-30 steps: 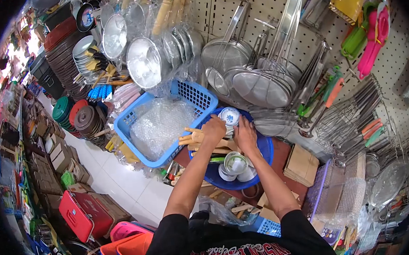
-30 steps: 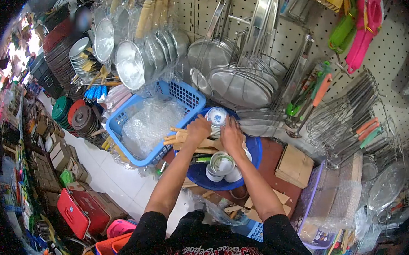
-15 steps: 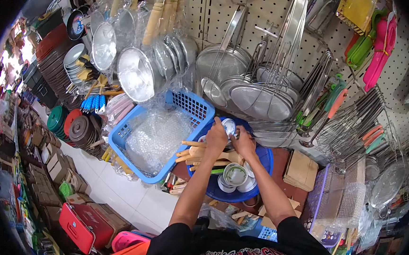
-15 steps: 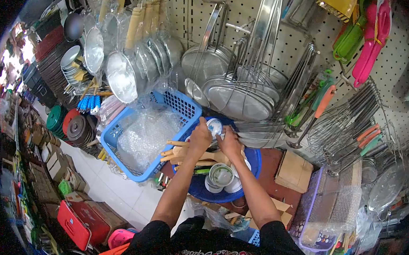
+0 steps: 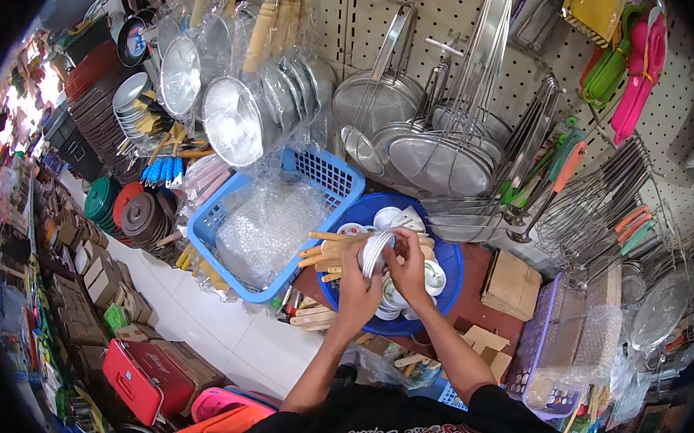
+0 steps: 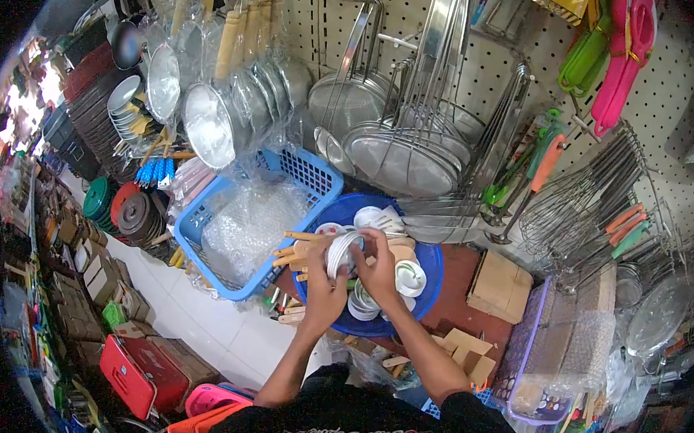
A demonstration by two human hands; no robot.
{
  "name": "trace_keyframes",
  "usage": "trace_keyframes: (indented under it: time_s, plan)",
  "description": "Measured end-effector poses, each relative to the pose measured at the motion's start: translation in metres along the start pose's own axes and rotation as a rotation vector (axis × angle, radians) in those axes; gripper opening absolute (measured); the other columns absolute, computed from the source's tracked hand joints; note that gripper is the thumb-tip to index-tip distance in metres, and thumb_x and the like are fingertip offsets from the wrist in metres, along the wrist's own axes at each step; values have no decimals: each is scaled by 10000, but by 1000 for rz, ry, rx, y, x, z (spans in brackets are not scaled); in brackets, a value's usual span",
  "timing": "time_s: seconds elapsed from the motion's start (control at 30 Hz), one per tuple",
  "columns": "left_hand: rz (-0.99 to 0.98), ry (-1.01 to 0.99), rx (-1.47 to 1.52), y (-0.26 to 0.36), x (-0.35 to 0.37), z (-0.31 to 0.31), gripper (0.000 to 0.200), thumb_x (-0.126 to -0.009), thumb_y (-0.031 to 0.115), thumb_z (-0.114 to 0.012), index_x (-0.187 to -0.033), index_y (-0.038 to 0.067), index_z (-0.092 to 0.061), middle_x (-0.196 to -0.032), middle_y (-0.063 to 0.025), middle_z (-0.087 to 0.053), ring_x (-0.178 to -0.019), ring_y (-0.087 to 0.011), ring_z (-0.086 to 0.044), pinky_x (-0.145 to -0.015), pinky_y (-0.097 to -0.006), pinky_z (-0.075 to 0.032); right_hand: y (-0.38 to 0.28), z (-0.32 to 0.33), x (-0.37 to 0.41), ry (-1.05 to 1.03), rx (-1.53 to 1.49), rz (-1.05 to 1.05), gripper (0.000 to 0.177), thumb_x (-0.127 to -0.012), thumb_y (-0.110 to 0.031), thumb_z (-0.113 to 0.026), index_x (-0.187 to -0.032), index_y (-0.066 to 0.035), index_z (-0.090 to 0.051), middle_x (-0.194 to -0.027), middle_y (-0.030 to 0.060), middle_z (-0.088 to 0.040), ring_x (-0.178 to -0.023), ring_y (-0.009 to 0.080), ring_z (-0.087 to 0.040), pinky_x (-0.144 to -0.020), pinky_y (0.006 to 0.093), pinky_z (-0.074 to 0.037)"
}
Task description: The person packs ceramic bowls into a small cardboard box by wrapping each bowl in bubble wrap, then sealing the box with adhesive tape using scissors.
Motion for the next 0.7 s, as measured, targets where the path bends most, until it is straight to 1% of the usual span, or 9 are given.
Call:
trace_keyframes:
  time_s: [0.07, 0.1, 0.2, 0.23, 0.33, 0.37, 0.53, 0.67, 0.7]
  plan:
    - [174, -14, 235, 1, 22, 0, 533, -886, 4, -581, -1346, -56, -320, -1299, -264, -463, -1244, -373, -473, -1037, -429, -374, -25, 6, 16, -5, 20, -30, 280, -883, -61, -684, -1146, -17, -598, -943, 90, -661, -802, 149, -628, -680, 271, -490]
    - [194, -45, 322, 0, 34, -3, 562, -912, 43, -568, -1378, -71, -275, -1371, -266, -410, -1309, -327, -414, -1087, -413, -324, -30, 10, 24, -14, 34, -45, 271, -879, -65, -690, -1134, -14, -614, -952, 93, -663, -802, 154, -631, -684, 273, -493]
    - [98, -77, 232, 10, 70, -8, 599, -926, 72, -542, -1423, -65, -236, -1396, -258, -375, -1325, -328, -380, -1116, -411, -283, -58, 25, 46, 32, 93, 42, 230, -860, -70, -711, -1080, -23, -668, -983, 112, -663, -809, 189, -646, -706, 292, -509]
    - [73, -122, 268, 30, 75, -5, 573, -961, 114, -450, -1456, -60, -220, -1422, -242, -352, -1347, -329, -344, -1135, -405, -246, -65, 33, 55, 45, 139, 62, 225, -858, -71, -713, -1074, -26, -671, -982, 114, -661, -810, 195, -648, -708, 294, -510]
    - [205, -175, 468, 35, 108, -12, 520, -977, 118, -346, -1458, -55, -251, -1442, -223, -344, -1350, -337, -346, -1139, -404, -238, -78, 58, 85, 55, 207, 53, 222, -833, -69, -739, -1046, -38, -683, -972, 104, -659, -793, 197, -654, -683, 286, -512]
    - [157, -190, 415, 43, 116, -12, 505, -979, 120, -289, -1452, -57, -282, -1452, -218, -347, -1354, -340, -347, -1144, -404, -231, -87, 66, 95, 58, 218, 53, 227, -828, -68, -743, -1045, -37, -683, -970, 102, -659, -788, 193, -655, -676, 285, -513]
    - [150, -261, 419, 71, 153, -22, 475, -992, 131, -315, -1430, -53, -321, -1424, -214, -401, -1349, -323, -364, -1144, -404, -234, -114, 103, 144, 119, 354, 133, 271, -771, 20, -758, -1024, -31, -672, -979, 116, -656, -814, 195, -643, -691, 286, -507]
    - [143, -348, 439, 86, 171, -41, 444, -1007, 160, -363, -1407, -31, -349, -1423, -198, -399, -1351, -309, -364, -1142, -405, -240, -108, 129, 177, 192, 332, 70, 267, -775, 47, -729, -1018, -12, -637, -978, 131, -654, -812, 205, -640, -686, 285, -504]
    - [146, -363, 442, 91, 173, -46, 439, -1006, 160, -372, -1402, -28, -352, -1419, -197, -400, -1352, -307, -363, -1142, -403, -241, -109, 136, 185, 200, 302, -12, 253, -799, 51, -701, -1029, -5, -613, -966, 113, -651, -813, 181, -634, -679, 283, -502]
Point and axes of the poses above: each hand's wrist, its own x-axis away from the middle knuckle, its own z-axis out of the back of the hand, y = z × x, the point moved 3 cm from there along -x, towards the middle knuckle
